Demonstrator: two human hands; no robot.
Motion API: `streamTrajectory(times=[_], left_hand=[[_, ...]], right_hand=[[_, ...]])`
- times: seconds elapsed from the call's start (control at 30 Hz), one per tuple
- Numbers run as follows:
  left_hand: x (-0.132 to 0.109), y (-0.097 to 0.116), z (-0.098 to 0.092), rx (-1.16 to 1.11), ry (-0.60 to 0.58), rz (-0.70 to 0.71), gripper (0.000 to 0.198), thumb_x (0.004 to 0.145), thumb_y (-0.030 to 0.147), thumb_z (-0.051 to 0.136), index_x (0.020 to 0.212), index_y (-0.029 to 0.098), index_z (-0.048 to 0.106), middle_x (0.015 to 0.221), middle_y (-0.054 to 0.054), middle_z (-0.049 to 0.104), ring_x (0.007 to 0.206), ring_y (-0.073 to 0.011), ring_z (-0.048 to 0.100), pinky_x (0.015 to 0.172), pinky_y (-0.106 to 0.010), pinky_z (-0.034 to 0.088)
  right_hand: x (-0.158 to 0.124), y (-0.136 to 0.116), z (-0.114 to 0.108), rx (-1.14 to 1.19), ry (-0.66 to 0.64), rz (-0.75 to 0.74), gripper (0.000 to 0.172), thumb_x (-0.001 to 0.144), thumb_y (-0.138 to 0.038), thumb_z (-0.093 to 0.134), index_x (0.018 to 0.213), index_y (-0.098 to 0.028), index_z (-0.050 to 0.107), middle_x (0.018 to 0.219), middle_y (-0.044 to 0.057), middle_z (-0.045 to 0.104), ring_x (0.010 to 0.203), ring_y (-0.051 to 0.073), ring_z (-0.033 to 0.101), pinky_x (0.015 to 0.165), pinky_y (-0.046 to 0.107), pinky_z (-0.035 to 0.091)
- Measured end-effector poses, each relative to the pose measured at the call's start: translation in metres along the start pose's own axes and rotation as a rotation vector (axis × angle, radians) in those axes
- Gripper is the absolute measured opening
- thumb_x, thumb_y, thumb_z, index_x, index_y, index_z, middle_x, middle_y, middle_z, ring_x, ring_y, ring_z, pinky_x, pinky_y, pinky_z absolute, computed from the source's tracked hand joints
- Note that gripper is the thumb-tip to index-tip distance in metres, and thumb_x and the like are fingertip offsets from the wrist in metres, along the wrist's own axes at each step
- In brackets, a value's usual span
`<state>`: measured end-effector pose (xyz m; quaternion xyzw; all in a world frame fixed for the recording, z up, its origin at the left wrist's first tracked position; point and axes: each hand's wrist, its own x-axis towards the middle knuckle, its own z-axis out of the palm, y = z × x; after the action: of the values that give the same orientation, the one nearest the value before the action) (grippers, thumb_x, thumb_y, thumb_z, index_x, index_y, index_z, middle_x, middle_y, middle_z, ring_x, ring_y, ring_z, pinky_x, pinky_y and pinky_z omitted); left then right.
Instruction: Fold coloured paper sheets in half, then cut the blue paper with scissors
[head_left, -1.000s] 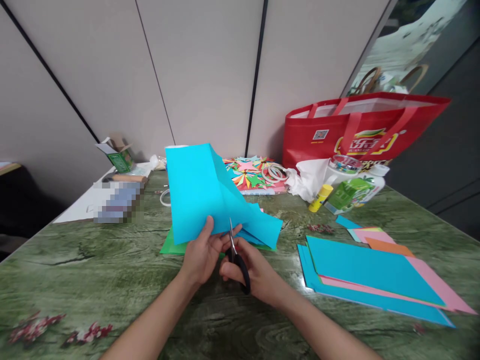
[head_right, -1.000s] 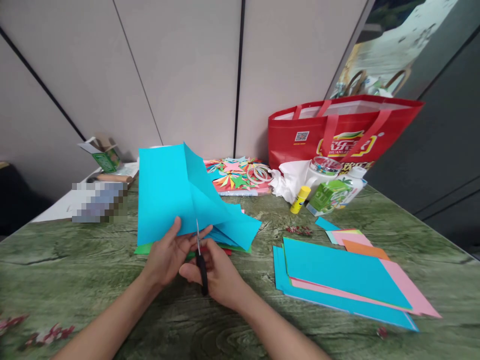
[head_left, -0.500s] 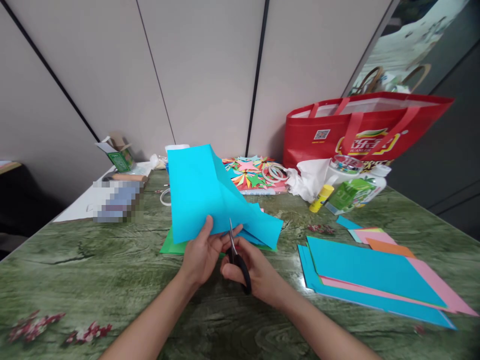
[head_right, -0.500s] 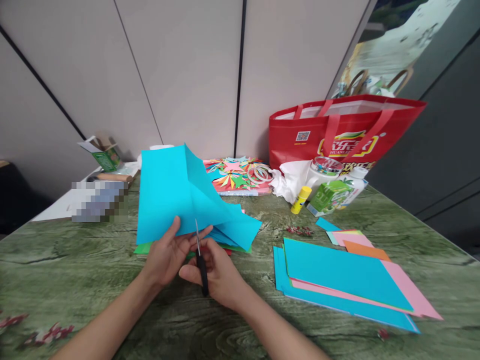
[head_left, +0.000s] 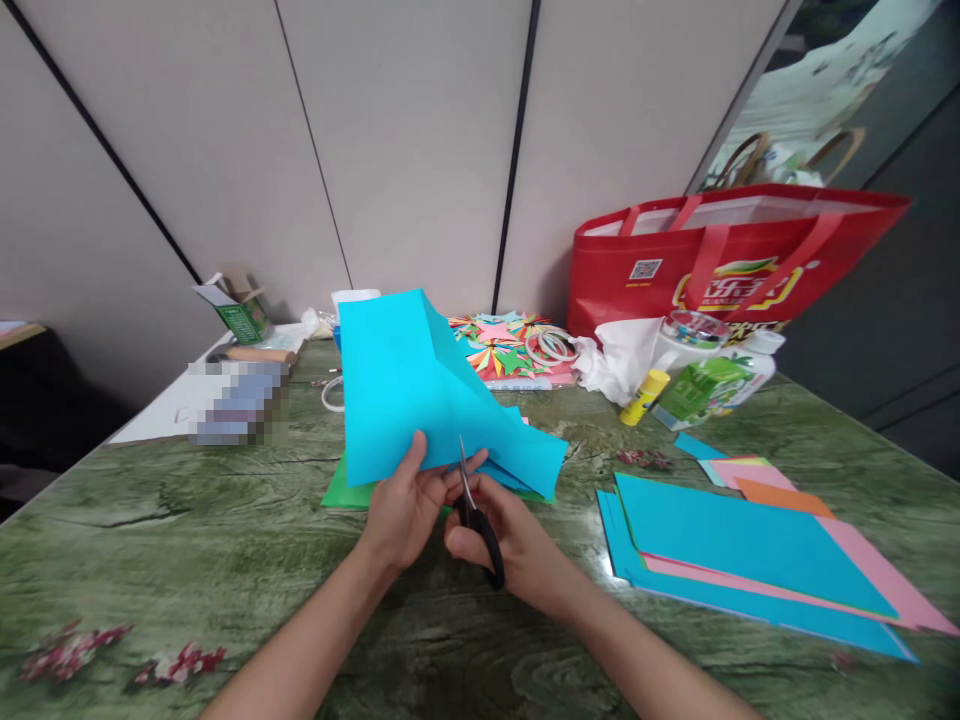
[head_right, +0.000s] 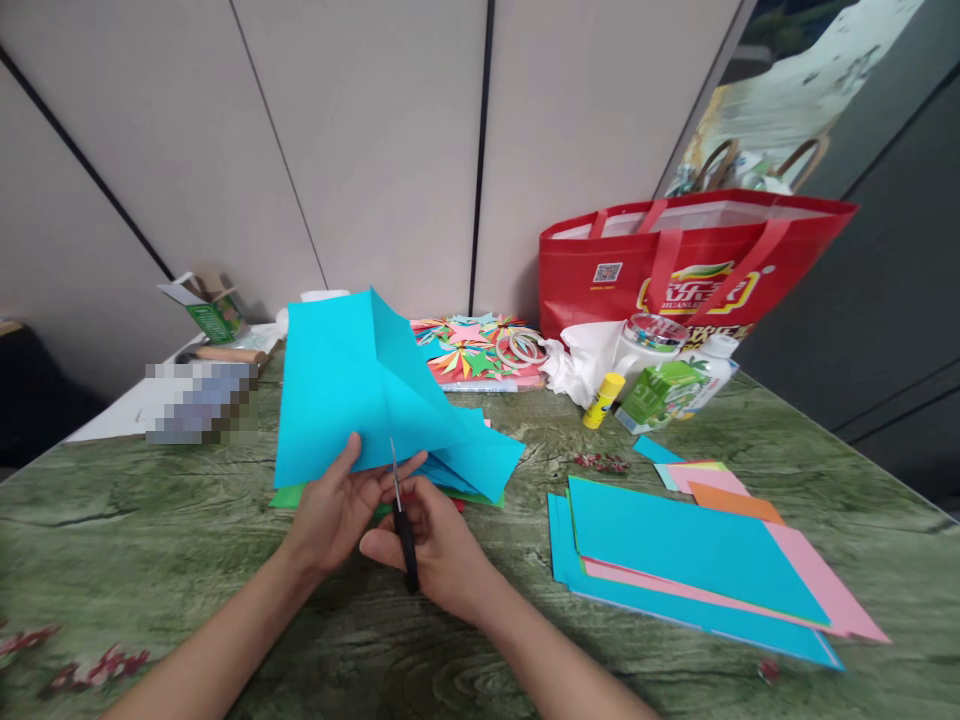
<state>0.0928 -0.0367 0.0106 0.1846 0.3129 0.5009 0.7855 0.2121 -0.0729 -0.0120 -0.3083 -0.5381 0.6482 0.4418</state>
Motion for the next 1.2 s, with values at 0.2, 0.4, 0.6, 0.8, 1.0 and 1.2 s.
streamTrajectory(times=[0.2, 0.4, 0.6, 0.8, 1.0, 1.2], left_hand=[[-0.0003, 0.0005, -0.0001, -0.022, -0.022, 0.003, 0.037, 0.089, 0.033, 0.039, 0.087, 0.006, 0.065, 0.085, -0.015, 0.071, 0.091, -0.0279, 0.064, 0.097, -0.044, 0.037], [-0.0001, 0.0004, 0.0005, -0.017, -0.027, 0.017, 0.038, 0.090, 0.032, 0.036, 0.089, 0.006, 0.064, 0.088, -0.015, 0.071, 0.092, -0.0285, 0.064, 0.097, -0.047, 0.035], [-0.0008, 0.0005, 0.0008, -0.035, -0.018, 0.025, 0.039, 0.091, 0.032, 0.032, 0.096, 0.006, 0.062, 0.088, -0.014, 0.071, 0.094, -0.0275, 0.063, 0.099, -0.046, 0.034], [0.0005, -0.0008, -0.0048, -0.034, -0.082, 0.040, 0.036, 0.089, 0.033, 0.040, 0.098, 0.006, 0.062, 0.091, -0.015, 0.070, 0.094, -0.0293, 0.063, 0.100, -0.048, 0.031], [0.0010, -0.0007, -0.0058, -0.020, -0.081, 0.048, 0.038, 0.090, 0.033, 0.036, 0.095, 0.008, 0.064, 0.087, -0.012, 0.071, 0.091, -0.0275, 0.064, 0.098, -0.046, 0.034], [0.0012, -0.0019, -0.0066, -0.021, -0.092, 0.055, 0.035, 0.088, 0.034, 0.043, 0.096, 0.008, 0.065, 0.087, -0.013, 0.071, 0.092, -0.0285, 0.064, 0.098, -0.046, 0.034]], right_hand=[[0.0005, 0.0006, 0.0010, 0.023, -0.003, 0.000, 0.044, 0.068, -0.049, 0.067, 0.089, -0.019, 0.042, 0.068, -0.004, 0.045, 0.059, 0.010, 0.040, 0.055, 0.024, 0.030], [0.0000, -0.0010, 0.0009, 0.003, -0.029, -0.002, 0.046, 0.067, -0.050, 0.066, 0.089, -0.019, 0.041, 0.068, -0.004, 0.045, 0.058, 0.009, 0.040, 0.053, 0.024, 0.028], [-0.0004, -0.0021, 0.0013, -0.005, -0.030, -0.011, 0.045, 0.068, -0.051, 0.064, 0.089, -0.019, 0.041, 0.067, -0.004, 0.044, 0.058, 0.009, 0.039, 0.053, 0.024, 0.028], [-0.0009, -0.0017, 0.0017, -0.011, -0.015, 0.003, 0.044, 0.068, -0.051, 0.065, 0.090, -0.020, 0.042, 0.068, -0.004, 0.045, 0.060, 0.011, 0.041, 0.055, 0.025, 0.030], [-0.0004, -0.0045, 0.0033, -0.002, -0.002, -0.002, 0.045, 0.068, -0.052, 0.065, 0.088, -0.019, 0.042, 0.070, -0.003, 0.045, 0.060, 0.010, 0.040, 0.056, 0.025, 0.031], [-0.0012, -0.0029, 0.0025, -0.015, -0.010, -0.026, 0.043, 0.069, -0.050, 0.065, 0.089, -0.019, 0.042, 0.069, -0.004, 0.044, 0.061, 0.010, 0.041, 0.056, 0.025, 0.031]])
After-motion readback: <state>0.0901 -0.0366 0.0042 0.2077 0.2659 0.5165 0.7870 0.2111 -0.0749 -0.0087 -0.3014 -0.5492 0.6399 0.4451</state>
